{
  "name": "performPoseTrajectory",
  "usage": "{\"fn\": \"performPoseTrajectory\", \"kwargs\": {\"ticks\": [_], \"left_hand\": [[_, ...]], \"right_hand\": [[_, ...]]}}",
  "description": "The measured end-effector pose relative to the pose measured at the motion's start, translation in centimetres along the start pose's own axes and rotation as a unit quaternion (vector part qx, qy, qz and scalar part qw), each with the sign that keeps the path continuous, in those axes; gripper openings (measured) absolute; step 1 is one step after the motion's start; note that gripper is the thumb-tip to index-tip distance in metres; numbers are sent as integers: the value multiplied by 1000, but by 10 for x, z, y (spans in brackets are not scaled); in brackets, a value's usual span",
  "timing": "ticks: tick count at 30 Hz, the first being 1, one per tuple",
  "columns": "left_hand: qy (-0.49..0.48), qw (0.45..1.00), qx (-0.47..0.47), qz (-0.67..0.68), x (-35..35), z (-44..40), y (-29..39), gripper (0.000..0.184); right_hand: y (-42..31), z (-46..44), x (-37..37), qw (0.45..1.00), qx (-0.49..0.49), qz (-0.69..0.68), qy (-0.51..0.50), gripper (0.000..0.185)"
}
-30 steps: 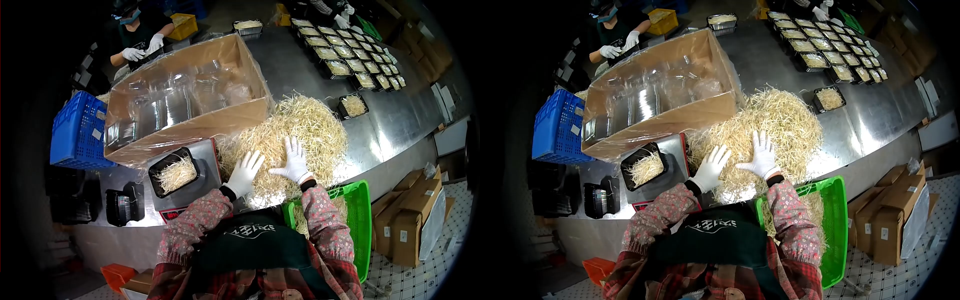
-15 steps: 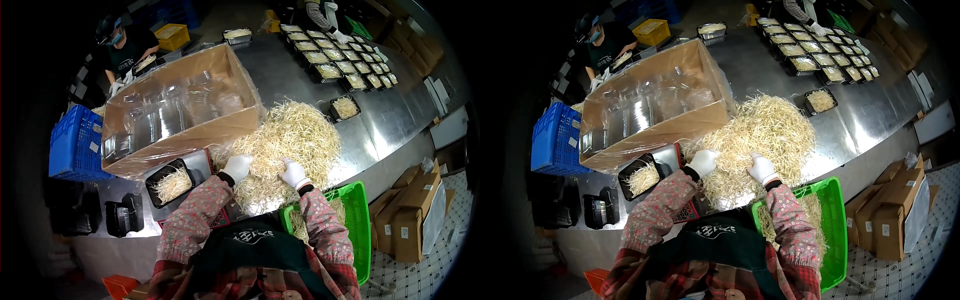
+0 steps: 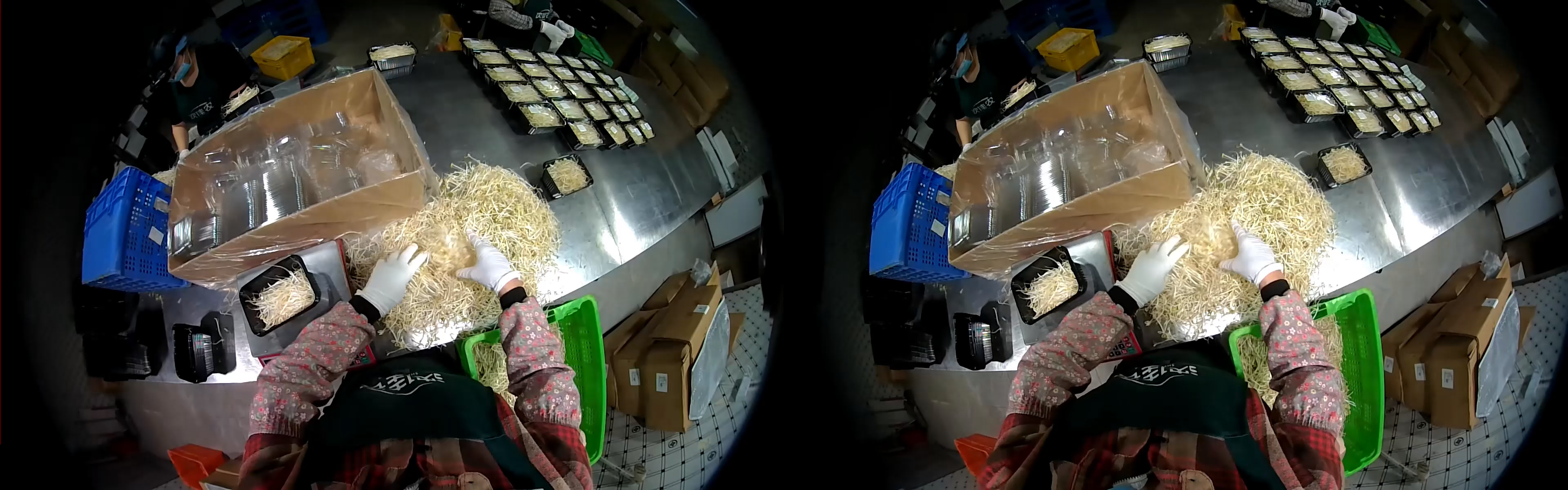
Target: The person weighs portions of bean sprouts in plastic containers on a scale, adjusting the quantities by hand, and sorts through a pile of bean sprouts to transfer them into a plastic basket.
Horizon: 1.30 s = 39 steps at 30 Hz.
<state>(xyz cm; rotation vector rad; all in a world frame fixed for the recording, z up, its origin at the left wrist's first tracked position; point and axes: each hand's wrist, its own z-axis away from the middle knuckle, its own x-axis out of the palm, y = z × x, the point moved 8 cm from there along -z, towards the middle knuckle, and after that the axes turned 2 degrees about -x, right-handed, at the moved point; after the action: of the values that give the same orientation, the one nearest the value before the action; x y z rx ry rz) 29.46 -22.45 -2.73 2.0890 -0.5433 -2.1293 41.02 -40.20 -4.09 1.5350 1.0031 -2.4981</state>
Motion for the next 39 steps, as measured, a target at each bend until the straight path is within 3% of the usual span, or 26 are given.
{"fn": "performPoseTrajectory", "kwargs": {"ticks": [2,4,7,8,11,12,15,17,18,19,21,23,25,28,31,33,35,36,37,39], "left_hand": [[58,996,-12,60,-4,17,-6,60],[122,980,-44,151,-26,41,-13,50],[123,954,-102,254,-42,64,-20,43],[136,938,-124,295,-40,71,-26,30],[116,912,-172,355,-50,95,-25,23],[115,901,-194,370,-62,104,-21,19],[158,871,-205,418,-74,142,-27,20],[218,874,-204,383,-92,170,-33,20],[248,864,-228,373,-103,186,-39,20],[278,853,-251,363,-112,201,-46,21],[379,880,-216,187,-136,234,-58,25],[390,879,-241,132,-151,256,-78,31],[340,906,-249,49,-158,262,-101,45],[260,937,-235,16,-151,244,-124,58],[128,964,-225,-62,-114,223,-138,56],[90,966,-226,-89,-91,223,-151,43],[124,965,-219,-75,-92,225,-147,36],[124,965,-218,-74,-92,223,-146,36],[123,968,-208,-70,-94,220,-143,35],[130,971,-192,-60,-97,215,-136,33]], "right_hand": [[4,-10,4,998,-4,56,-23,96],[8,-15,-8,997,-54,-26,58,95],[14,-46,-10,993,-31,-73,85,96],[13,-55,-6,995,-34,-49,79,101],[-6,-71,27,995,-25,39,87,109],[-25,-61,32,1000,5,9,14,116],[-64,-33,66,988,-106,105,45,115],[-79,-2,77,977,-163,97,99,113],[-88,13,77,980,-159,87,77,110],[-94,27,78,967,-216,72,113,112],[-93,40,76,958,-259,52,109,115],[-76,31,48,957,-237,-25,163,117],[-40,8,19,951,-127,-195,202,113],[-4,-43,22,962,-83,-152,212,114],[-19,-63,65,999,-24,-29,11,127],[-65,-35,80,992,-47,103,-58,132],[-97,-1,87,972,-81,221,-19,134],[-102,9,91,967,-93,236,30,125],[-93,5,99,967,-93,236,28,125],[-72,-4,100,979,-99,157,88,106]]}}
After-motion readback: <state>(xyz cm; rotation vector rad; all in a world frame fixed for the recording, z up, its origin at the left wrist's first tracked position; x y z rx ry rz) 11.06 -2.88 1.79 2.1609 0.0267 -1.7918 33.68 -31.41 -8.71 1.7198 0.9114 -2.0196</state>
